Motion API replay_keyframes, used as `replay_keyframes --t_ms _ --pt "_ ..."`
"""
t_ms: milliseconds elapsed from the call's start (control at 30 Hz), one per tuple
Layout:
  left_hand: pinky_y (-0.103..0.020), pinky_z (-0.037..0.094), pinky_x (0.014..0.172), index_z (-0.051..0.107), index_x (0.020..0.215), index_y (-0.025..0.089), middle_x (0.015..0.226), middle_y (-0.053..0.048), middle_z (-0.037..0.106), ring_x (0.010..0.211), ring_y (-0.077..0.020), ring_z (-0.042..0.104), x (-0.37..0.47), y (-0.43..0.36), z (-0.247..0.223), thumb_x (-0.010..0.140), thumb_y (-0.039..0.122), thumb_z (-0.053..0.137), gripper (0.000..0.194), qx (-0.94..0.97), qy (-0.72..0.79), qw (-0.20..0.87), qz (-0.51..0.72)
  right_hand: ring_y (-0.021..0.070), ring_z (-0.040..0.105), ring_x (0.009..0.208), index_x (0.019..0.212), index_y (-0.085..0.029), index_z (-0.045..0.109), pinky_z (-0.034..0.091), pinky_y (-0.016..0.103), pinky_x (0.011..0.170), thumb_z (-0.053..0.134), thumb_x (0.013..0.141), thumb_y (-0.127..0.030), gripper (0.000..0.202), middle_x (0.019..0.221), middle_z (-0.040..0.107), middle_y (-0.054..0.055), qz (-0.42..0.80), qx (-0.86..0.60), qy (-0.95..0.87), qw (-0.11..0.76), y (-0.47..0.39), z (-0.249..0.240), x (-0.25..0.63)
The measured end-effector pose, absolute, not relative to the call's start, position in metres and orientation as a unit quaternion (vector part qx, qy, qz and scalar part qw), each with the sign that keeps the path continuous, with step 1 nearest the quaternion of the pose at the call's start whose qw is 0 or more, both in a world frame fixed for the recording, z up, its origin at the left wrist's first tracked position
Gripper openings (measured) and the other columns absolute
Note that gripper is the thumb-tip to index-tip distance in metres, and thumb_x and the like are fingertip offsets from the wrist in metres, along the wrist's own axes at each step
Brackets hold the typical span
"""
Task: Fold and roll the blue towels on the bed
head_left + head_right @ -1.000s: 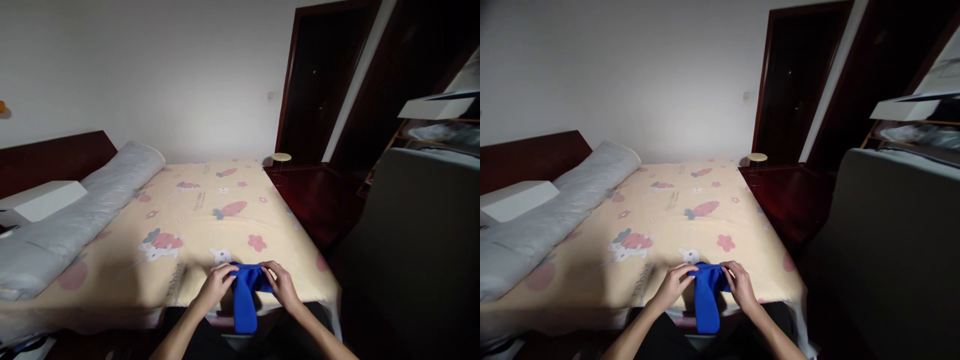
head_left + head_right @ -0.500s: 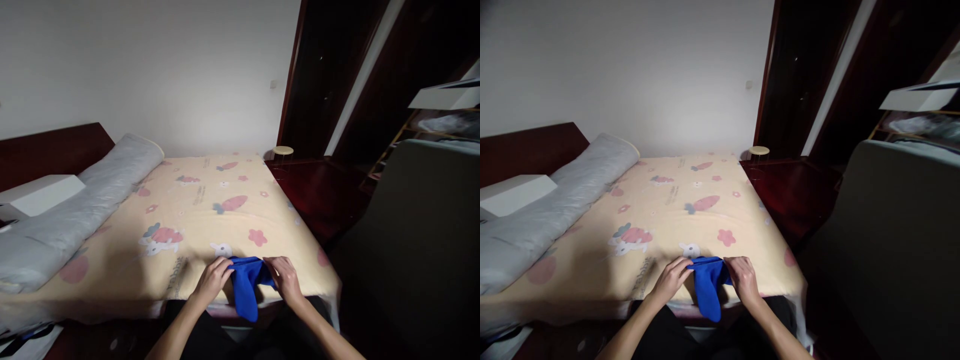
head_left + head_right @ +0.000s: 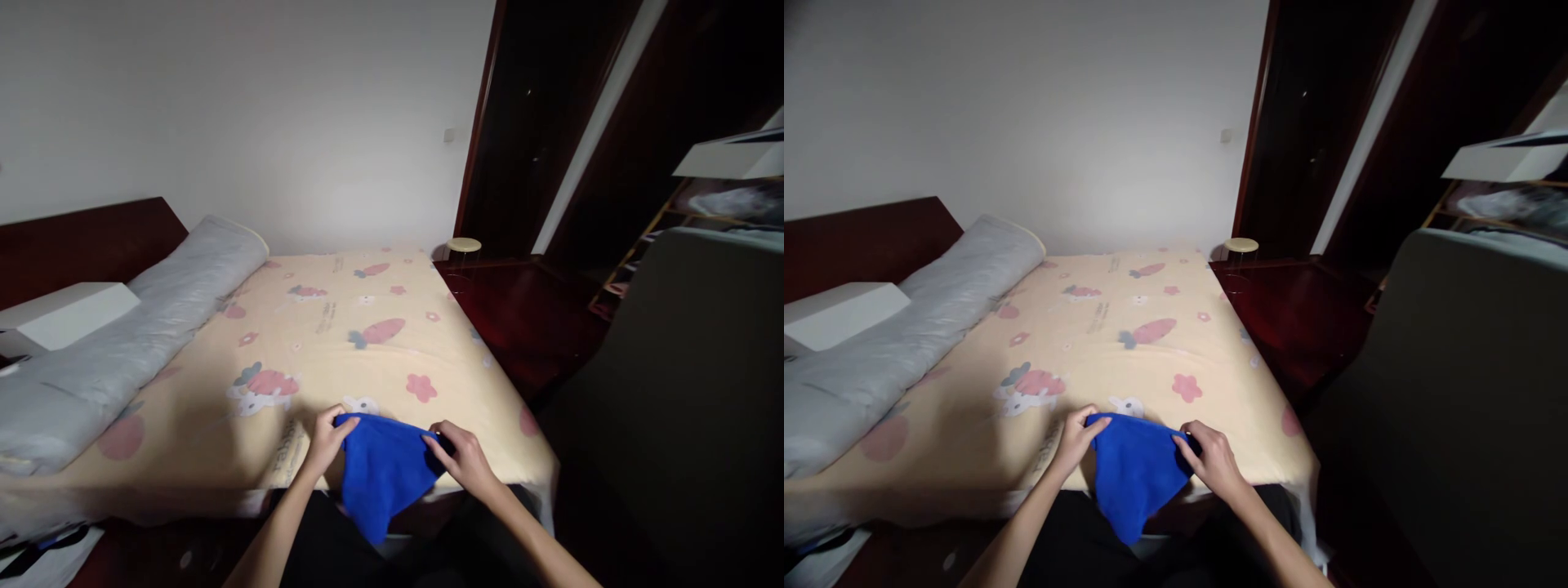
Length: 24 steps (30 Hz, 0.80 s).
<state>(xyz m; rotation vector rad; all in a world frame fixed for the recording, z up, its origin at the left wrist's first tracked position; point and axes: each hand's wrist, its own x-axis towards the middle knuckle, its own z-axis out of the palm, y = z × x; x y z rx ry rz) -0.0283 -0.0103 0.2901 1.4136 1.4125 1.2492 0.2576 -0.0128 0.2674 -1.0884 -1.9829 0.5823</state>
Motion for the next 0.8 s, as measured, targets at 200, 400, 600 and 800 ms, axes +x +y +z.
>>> replay_keyframes --t_ms 200,400,600,800 --pt "-0.021 0.028 0.048 0.034 0.054 0.023 0.052 0.01 0.029 0.051 -0.0072 0.031 -0.058 -0.002 0.298 0.066 0.052 0.071 0.049 0.484 0.604 0.254 0.579 0.0169 0.058 0.058 0.086 -0.024 0.062 0.043 0.028 0.058 0.051 0.087 -0.033 0.015 0.066 0.062 0.0 0.225 -0.481 -0.791 0.304 0.001 0.258 0.271" --pt "-0.024 0.042 0.061 0.049 0.062 0.022 0.062 0.005 0.049 0.062 -0.0127 0.049 -0.087 -0.003 0.309 0.076 0.038 0.064 0.026 0.624 0.6 0.075 0.495 0.021 0.059 0.066 0.08 -0.023 0.06 0.045 0.032 0.063 0.05 0.076 -0.036 0.017 0.072 0.064 0.003 0.191 -0.566 -0.672 0.437 0.02 0.258 0.3" --pt "-0.027 0.048 0.083 0.063 0.095 0.023 0.096 -0.003 0.063 0.092 -0.0162 0.061 -0.087 -0.002 0.302 0.075 0.004 0.048 0.032 0.761 0.575 0.088 0.286 0.0201 0.056 0.067 0.079 -0.021 0.06 0.043 0.03 0.061 0.053 0.073 -0.047 0.027 0.076 0.065 0.005 0.137 -0.641 -0.499 0.567 0.026 0.268 0.33" --pt "-0.03 0.049 0.082 0.066 0.089 0.021 0.094 -0.005 0.063 0.088 -0.0183 0.063 -0.111 0.007 0.281 0.074 0.007 0.053 0.025 0.7 0.667 0.056 0.249 0.0162 0.049 0.061 0.085 -0.02 0.059 0.04 0.029 0.06 0.054 0.073 -0.044 0.028 0.075 0.06 0.002 0.088 -0.657 -0.431 0.612 0.024 0.278 0.339"
